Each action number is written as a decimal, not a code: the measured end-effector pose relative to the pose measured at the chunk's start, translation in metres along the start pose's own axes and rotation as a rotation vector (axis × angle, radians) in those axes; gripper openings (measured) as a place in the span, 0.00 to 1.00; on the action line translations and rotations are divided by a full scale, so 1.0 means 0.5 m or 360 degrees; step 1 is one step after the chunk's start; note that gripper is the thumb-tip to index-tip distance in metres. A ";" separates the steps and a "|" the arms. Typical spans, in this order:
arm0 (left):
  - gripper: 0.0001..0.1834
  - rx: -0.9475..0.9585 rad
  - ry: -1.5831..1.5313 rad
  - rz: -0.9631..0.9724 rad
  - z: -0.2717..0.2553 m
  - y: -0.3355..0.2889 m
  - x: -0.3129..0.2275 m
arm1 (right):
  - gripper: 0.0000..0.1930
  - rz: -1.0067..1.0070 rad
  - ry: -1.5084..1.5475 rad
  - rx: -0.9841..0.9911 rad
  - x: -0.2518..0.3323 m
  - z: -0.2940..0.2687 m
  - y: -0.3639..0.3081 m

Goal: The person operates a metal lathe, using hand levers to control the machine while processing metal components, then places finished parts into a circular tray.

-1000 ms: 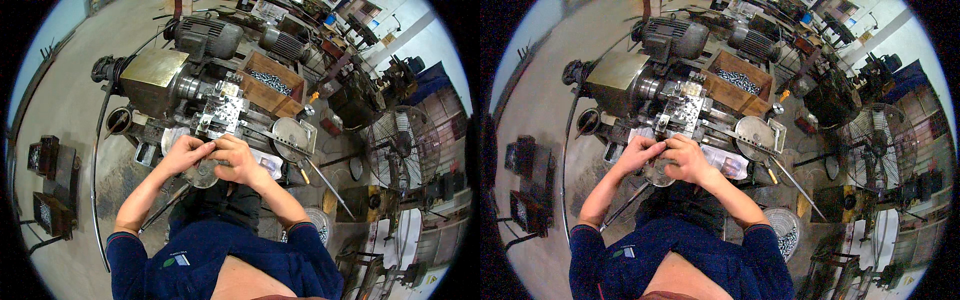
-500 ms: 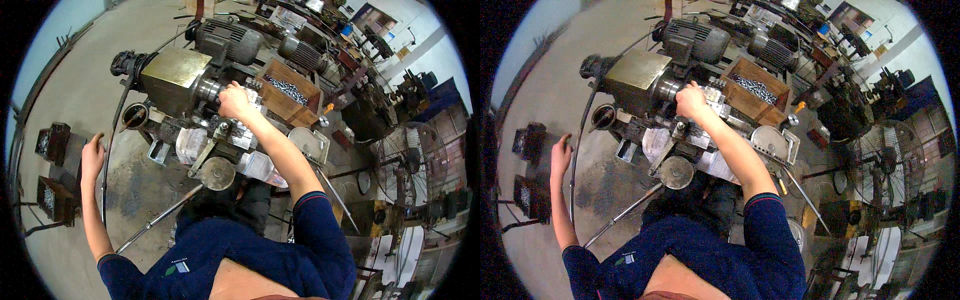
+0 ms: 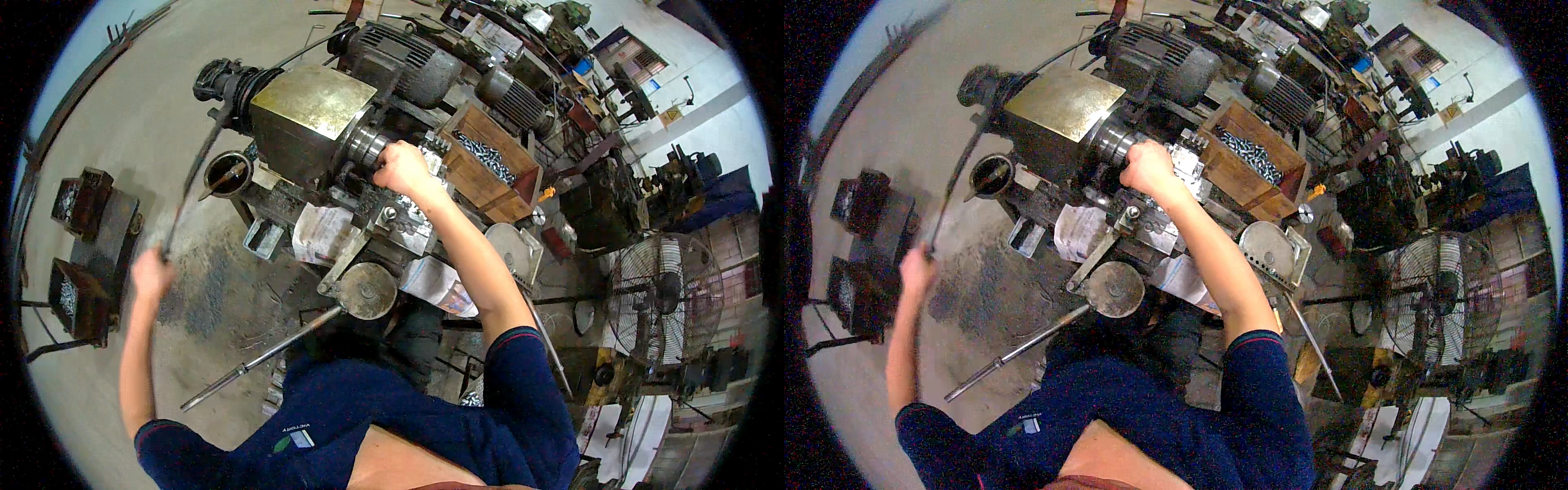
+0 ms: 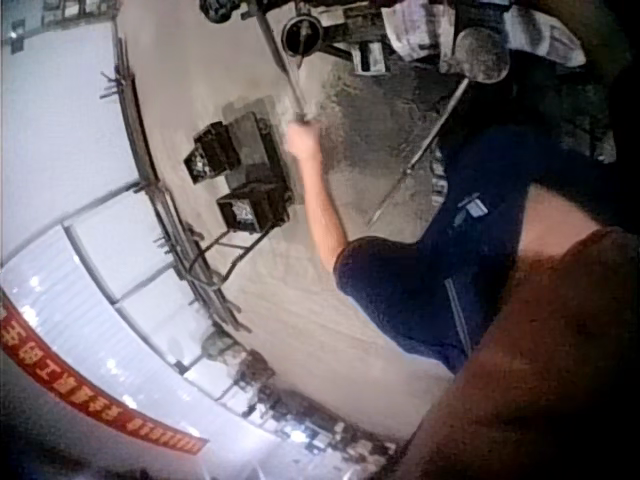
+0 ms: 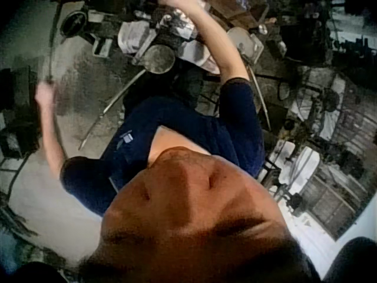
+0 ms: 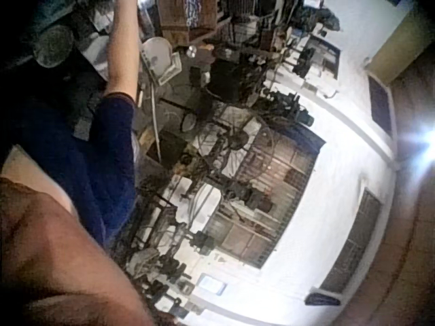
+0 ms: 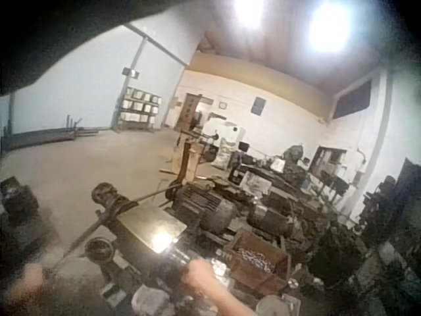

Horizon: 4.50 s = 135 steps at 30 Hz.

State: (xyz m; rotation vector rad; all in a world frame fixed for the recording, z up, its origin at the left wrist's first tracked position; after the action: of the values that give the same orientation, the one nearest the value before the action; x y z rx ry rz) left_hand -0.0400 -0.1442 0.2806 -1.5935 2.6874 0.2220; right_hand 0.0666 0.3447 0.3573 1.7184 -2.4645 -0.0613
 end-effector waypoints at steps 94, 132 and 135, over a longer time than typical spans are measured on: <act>0.18 -0.0252 -0.0312 0.0217 -0.127 0.227 -0.053 | 0.19 -0.0252 0.0090 -0.0464 0.011 -0.118 -0.147; 0.20 0.0158 -0.1137 -0.0265 0.090 0.097 0.046 | 0.20 0.1553 0.0418 -0.0518 -0.516 -0.087 -0.912; 0.22 0.0311 -0.1261 -0.0123 0.104 0.119 0.006 | 0.18 0.2226 0.0225 -0.0305 -0.545 0.024 -1.225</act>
State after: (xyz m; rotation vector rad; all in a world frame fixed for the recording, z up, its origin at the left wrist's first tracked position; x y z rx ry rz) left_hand -0.0966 -0.1122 0.2360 -1.1996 1.9683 0.4563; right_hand 0.7280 0.3862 0.2532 -0.2765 -2.7901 -0.0193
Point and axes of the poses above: each hand's wrist, its own y-axis towards the middle knuckle, its own z-axis out of the palm, x = y × z, the point moved 7 cm from there along y, towards the middle knuckle, and after that the axes turned 9 degrees about z, right-handed, at the moved point
